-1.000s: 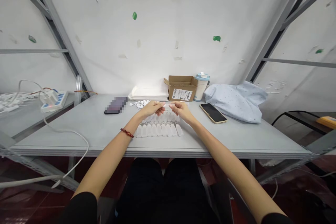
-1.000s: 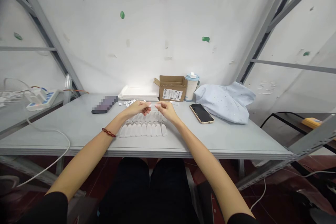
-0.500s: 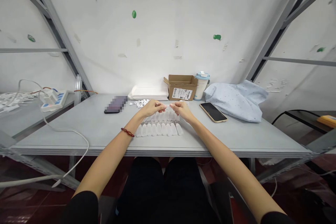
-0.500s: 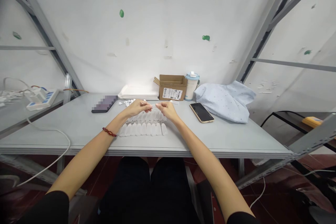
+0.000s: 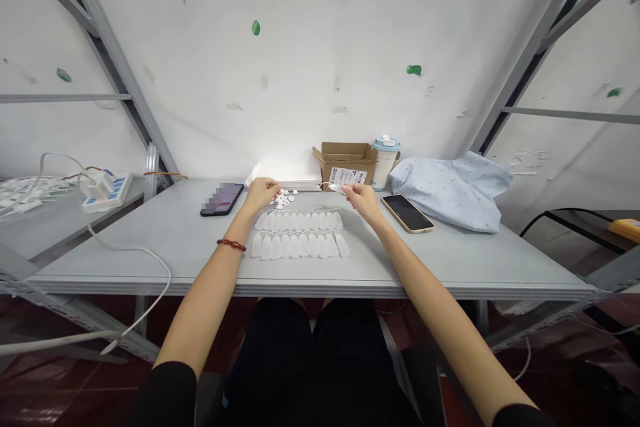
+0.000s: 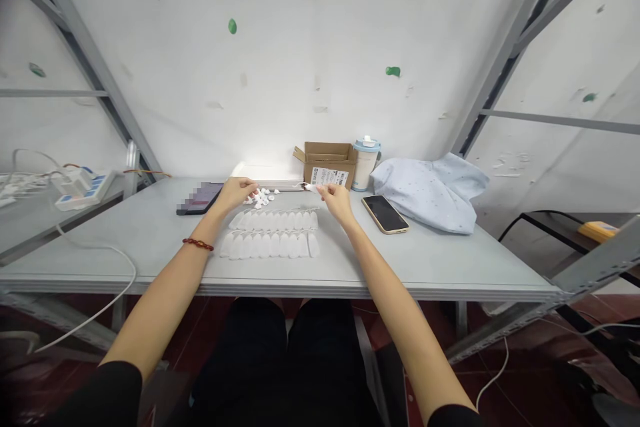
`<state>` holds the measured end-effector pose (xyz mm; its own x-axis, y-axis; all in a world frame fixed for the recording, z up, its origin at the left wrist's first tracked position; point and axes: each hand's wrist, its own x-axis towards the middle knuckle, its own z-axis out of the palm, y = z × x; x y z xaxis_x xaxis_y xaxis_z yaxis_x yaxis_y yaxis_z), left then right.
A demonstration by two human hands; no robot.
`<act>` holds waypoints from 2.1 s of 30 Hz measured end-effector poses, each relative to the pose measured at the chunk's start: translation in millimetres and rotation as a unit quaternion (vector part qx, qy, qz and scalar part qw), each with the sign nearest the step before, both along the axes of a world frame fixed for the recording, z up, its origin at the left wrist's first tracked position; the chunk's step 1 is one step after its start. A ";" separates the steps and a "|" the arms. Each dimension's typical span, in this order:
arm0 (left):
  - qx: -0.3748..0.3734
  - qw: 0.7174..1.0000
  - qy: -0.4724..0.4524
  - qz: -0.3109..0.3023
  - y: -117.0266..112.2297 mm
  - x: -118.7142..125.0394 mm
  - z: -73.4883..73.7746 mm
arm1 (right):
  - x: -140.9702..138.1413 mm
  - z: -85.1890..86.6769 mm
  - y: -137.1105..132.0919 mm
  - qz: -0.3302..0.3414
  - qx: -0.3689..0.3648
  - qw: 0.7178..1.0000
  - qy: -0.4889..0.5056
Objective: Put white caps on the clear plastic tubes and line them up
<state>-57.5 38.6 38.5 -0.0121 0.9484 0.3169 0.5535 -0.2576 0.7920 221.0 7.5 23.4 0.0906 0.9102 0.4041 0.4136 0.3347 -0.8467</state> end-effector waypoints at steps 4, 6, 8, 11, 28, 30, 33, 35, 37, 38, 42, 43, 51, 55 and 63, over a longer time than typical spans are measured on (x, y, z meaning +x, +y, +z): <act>0.033 0.981 0.190 0.023 8.1 -10.8 -8.9 | 12.2 -4.2 8.7 -0.071 0.019 0.987 -0.143; 0.013 0.973 0.228 -0.005 9.6 -11.5 -12.9 | 16.1 -7.6 12.8 -0.084 0.008 0.978 -0.192; -0.010 0.971 0.236 -0.039 10.1 -10.4 -15.6 | 19.2 -11.3 17.1 -0.089 -0.004 0.971 -0.222; -0.028 0.972 0.225 -0.065 10.4 -8.5 -17.2 | 23.3 -15.9 23.3 -0.095 -0.029 0.966 -0.238; -0.031 0.973 0.218 -0.071 12.1 -7.9 -20.9 | 36.9 -30.5 28.6 -0.106 -0.065 0.948 -0.292; -0.032 0.971 0.227 -0.065 12.7 -8.1 -21.0 | 36.2 -28.3 25.9 -0.115 -0.069 0.942 -0.306; -0.031 0.970 0.234 -0.058 12.7 -8.1 -21.4 | 31.8 -22.2 20.1 -0.129 -0.050 0.935 -0.326; -0.027 0.971 0.231 -0.057 11.6 -7.1 -21.2 | 26.3 -15.9 15.0 -0.119 -0.029 0.937 -0.328; -0.019 0.973 0.222 -0.055 10.0 -5.1 -20.2 | 19.3 -8.6 8.8 -0.075 -0.025 0.946 -0.313; -0.012 0.975 0.214 -0.053 9.1 -3.8 -19.4 | 15.6 -5.2 5.4 -0.037 -0.032 0.954 -0.297; 0.001 0.990 0.138 -0.037 5.5 2.2 -15.6 | 4.0 2.4 -6.5 0.116 -0.078 0.957 -0.252; -0.003 0.994 0.106 -0.035 4.5 3.6 -14.7 | 2.5 2.6 -8.2 0.130 -0.084 0.955 -0.253; -0.064 0.992 -0.052 -0.091 -10.4 12.0 -3.6 | 2.7 -1.7 -6.8 0.119 -0.140 0.935 -0.302; -0.069 0.991 -0.067 -0.094 -12.7 15.1 -2.4 | 3.0 -3.1 -5.9 0.092 -0.153 0.925 -0.336; -0.107 0.978 -0.102 -0.145 -13.4 17.4 -1.6 | 1.5 -2.3 -4.7 0.070 -0.096 0.953 -0.279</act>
<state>-40.2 25.1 37.0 0.2260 0.9655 0.1293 0.3069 -0.1965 0.9312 222.4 2.8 21.0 -0.2171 0.9598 0.1780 0.7800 0.2802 -0.5595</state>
